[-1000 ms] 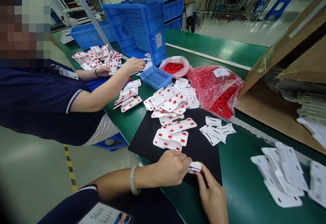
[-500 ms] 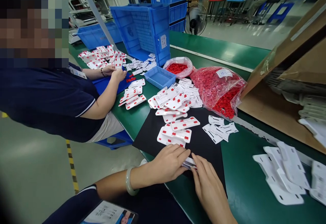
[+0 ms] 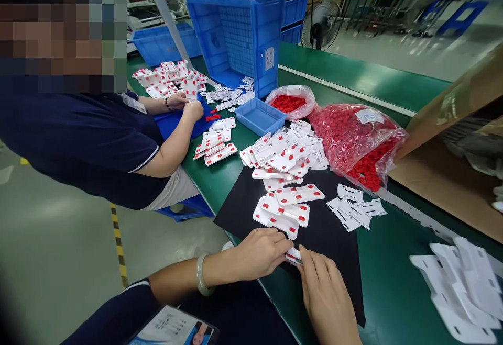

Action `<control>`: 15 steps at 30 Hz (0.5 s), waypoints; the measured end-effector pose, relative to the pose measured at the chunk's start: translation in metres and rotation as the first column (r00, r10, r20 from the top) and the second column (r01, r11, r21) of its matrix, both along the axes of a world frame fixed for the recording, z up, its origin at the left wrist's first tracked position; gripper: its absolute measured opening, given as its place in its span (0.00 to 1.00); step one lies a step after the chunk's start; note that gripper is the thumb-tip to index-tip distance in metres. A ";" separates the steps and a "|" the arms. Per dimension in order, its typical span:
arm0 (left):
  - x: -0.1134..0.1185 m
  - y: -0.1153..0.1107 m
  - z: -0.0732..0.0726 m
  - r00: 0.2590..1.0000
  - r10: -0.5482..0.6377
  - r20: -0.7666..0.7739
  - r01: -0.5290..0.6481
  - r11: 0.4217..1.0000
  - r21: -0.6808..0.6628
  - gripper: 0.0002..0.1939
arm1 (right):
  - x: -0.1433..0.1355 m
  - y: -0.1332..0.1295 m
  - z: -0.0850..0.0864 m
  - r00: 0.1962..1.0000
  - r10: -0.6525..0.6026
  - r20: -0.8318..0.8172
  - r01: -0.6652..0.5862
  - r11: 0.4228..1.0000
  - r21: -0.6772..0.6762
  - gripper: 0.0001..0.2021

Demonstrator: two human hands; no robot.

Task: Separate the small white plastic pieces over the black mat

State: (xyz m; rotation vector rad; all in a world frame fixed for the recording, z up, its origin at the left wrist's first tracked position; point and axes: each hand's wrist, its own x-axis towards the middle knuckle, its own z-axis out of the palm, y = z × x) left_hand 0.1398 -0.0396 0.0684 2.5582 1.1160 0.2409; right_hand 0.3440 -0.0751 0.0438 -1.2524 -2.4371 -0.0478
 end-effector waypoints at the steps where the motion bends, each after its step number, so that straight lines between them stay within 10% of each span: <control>1: 0.000 0.000 -0.002 1.000 -0.004 0.004 0.004 1.000 0.004 0.05 | 0.000 0.000 -0.001 1.000 -0.002 0.002 0.002 1.000 0.006 0.14; 11: 0.000 0.003 -0.008 0.951 0.126 0.281 -0.096 0.988 -0.120 0.13 | 0.003 0.005 -0.001 0.992 -0.070 -0.104 0.057 0.991 -0.123 0.15; 15: 0.005 -0.015 -0.013 0.661 0.468 0.586 -0.325 0.883 -0.339 0.47 | 0.001 -0.003 0.002 0.768 -0.532 -0.357 0.261 0.769 -0.583 0.22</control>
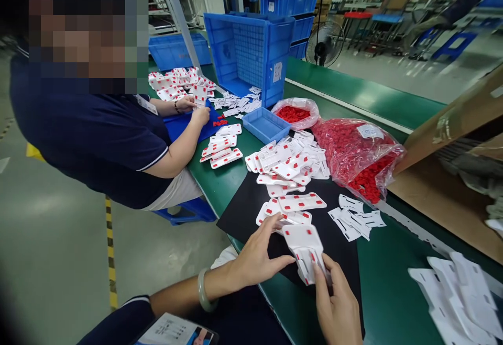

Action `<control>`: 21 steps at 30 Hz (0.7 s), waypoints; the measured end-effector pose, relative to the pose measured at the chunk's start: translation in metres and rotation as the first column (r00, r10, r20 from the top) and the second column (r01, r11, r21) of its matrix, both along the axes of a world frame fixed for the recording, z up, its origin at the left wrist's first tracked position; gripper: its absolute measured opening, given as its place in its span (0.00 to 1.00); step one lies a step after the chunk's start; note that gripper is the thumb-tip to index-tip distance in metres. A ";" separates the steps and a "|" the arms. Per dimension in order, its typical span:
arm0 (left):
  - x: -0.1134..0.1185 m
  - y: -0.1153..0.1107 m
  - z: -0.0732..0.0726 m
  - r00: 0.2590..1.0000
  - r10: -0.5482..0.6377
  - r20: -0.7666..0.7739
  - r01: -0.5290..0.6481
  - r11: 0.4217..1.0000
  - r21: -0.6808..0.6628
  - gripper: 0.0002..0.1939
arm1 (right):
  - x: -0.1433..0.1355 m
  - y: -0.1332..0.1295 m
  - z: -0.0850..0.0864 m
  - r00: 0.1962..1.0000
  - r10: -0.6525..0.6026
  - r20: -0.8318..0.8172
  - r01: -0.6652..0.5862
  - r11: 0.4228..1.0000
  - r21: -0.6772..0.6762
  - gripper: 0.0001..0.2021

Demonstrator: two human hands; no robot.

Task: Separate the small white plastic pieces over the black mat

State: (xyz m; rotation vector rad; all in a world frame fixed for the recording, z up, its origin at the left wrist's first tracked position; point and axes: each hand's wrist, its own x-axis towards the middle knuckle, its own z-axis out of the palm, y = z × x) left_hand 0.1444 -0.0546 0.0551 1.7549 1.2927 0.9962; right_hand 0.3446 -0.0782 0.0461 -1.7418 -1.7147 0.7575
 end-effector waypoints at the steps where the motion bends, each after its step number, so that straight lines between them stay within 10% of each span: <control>1: 0.002 -0.004 -0.001 0.996 0.010 0.083 -0.005 0.998 -0.057 0.48 | -0.003 -0.003 0.000 0.987 -0.098 -0.130 0.084 0.991 -0.109 0.24; 4: 0.005 -0.010 0.001 0.990 -0.083 0.118 0.104 0.977 -0.185 0.25 | -0.013 -0.013 0.000 0.925 -0.208 -0.316 0.120 0.954 -0.276 0.29; 6: 0.003 -0.006 0.006 0.987 -0.157 -0.041 0.147 0.972 -0.184 0.11 | -0.014 -0.015 0.003 0.949 -0.184 -0.258 0.146 0.976 -0.159 0.31; 11: -0.006 0.011 0.023 0.837 -0.354 -0.417 0.390 0.921 0.001 0.07 | 0.005 -0.006 0.020 0.974 -0.004 0.227 -0.072 0.943 0.325 0.28; 15: -0.002 0.018 0.024 0.712 -0.397 -0.580 0.489 0.872 0.004 0.07 | 0.018 0.000 0.015 0.885 0.265 0.383 -0.369 0.900 0.232 0.20; 21: 0.010 0.016 0.016 0.628 -0.355 -0.693 0.510 0.860 0.023 0.08 | 0.024 -0.003 -0.009 0.863 0.324 0.388 -0.433 0.870 0.235 0.14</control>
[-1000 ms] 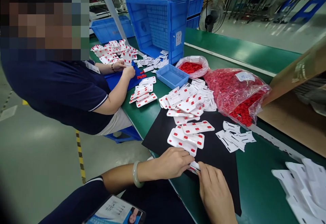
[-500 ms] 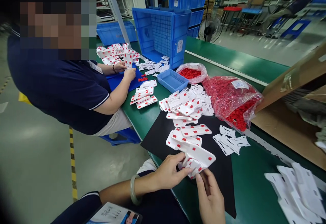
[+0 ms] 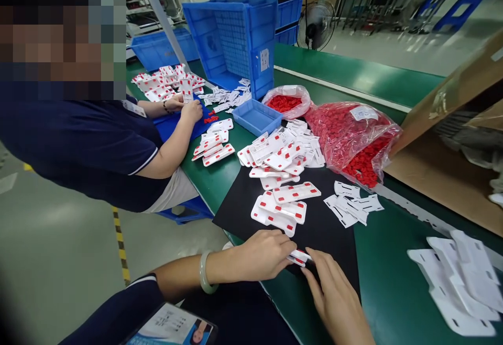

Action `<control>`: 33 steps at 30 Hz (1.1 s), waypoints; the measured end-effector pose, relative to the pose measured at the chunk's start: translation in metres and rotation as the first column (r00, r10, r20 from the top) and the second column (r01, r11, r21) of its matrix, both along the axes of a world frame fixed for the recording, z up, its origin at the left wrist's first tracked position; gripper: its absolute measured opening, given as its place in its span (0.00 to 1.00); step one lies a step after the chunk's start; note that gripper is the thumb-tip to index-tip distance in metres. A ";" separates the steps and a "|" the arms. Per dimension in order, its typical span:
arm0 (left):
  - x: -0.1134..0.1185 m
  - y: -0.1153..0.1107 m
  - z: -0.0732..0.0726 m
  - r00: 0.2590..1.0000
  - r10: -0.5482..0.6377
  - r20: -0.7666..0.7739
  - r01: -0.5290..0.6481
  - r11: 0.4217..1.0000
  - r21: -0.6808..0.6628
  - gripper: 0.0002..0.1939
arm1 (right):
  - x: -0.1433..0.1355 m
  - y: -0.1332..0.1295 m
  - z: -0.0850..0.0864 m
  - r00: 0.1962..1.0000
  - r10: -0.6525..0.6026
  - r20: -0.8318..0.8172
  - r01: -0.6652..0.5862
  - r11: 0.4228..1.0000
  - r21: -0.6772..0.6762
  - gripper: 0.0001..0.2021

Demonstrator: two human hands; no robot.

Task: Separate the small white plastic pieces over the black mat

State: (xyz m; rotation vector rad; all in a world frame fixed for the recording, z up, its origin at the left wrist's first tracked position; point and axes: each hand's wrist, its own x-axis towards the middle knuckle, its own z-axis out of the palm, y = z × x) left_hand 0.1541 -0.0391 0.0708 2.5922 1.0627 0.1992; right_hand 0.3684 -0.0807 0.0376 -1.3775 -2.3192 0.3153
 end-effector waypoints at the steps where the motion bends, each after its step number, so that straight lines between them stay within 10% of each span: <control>1: 0.001 -0.001 0.000 1.000 0.001 -0.013 0.000 1.000 0.016 0.08 | 0.000 0.000 -0.001 1.000 0.002 -0.001 -0.002 1.000 0.007 0.14; 18: 0.004 0.003 -0.006 0.987 -0.100 -0.127 0.112 0.989 0.092 0.07 | -0.008 0.003 -0.018 0.997 -0.044 0.060 0.028 0.970 0.240 0.14; 33: -0.004 0.003 -0.007 0.999 -0.032 -0.022 0.034 0.989 0.141 0.09 | -0.001 0.005 -0.005 0.999 0.008 -0.034 -0.010 0.999 -0.052 0.15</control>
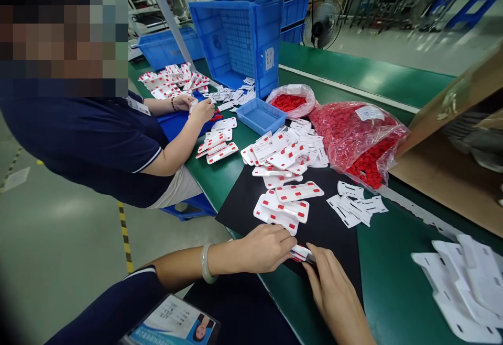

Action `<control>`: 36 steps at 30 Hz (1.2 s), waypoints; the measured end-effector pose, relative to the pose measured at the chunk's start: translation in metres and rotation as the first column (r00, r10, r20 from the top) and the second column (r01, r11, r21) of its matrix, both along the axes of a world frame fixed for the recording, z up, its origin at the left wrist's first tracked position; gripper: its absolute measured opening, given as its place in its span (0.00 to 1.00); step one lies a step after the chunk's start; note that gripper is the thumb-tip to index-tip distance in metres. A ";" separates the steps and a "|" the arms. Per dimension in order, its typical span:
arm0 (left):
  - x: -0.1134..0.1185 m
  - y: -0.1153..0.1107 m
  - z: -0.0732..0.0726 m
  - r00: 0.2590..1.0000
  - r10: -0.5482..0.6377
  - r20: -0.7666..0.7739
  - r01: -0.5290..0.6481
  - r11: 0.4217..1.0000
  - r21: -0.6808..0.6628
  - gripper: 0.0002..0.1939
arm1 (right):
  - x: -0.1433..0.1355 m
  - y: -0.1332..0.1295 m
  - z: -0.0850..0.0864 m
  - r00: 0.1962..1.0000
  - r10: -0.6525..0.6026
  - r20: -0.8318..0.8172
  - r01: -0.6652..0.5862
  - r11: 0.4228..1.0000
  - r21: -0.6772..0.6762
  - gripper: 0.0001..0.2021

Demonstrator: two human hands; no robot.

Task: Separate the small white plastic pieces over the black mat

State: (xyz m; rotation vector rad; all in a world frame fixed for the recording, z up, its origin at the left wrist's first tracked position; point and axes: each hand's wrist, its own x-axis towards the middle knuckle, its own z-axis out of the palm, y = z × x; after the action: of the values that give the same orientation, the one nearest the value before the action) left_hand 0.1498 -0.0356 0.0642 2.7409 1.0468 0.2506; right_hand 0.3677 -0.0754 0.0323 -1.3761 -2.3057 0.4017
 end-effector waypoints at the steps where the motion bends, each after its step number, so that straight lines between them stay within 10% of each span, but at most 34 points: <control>1: 0.001 -0.001 -0.001 1.000 -0.008 -0.007 0.008 1.000 0.014 0.08 | 0.000 0.000 -0.001 1.000 -0.006 0.001 0.006 1.000 0.002 0.14; 8: 0.008 0.000 -0.005 0.999 -0.014 -0.040 0.014 1.000 -0.010 0.05 | -0.003 0.002 -0.008 0.996 -0.090 -0.001 0.090 0.996 0.027 0.12; 15: -0.016 -0.003 -0.002 0.935 0.164 0.316 -0.079 0.961 -0.265 0.28 | 0.004 0.004 0.009 0.997 -0.072 0.023 0.070 0.994 0.084 0.17; 22: -0.025 -0.002 -0.012 0.908 0.243 0.341 -0.082 0.902 -0.423 0.12 | -0.031 0.015 0.021 0.977 0.082 0.197 -0.138 0.947 0.289 0.18; 36: -0.020 -0.004 -0.018 0.898 0.267 0.350 -0.084 0.884 -0.459 0.08 | -0.050 0.012 0.013 0.959 0.003 0.283 -0.112 0.922 0.371 0.13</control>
State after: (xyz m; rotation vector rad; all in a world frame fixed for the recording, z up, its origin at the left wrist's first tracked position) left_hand 0.1297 -0.0397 0.0461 2.0755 1.0802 0.5190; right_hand 0.3175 -0.0633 0.0458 -1.2276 -2.4786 -0.2401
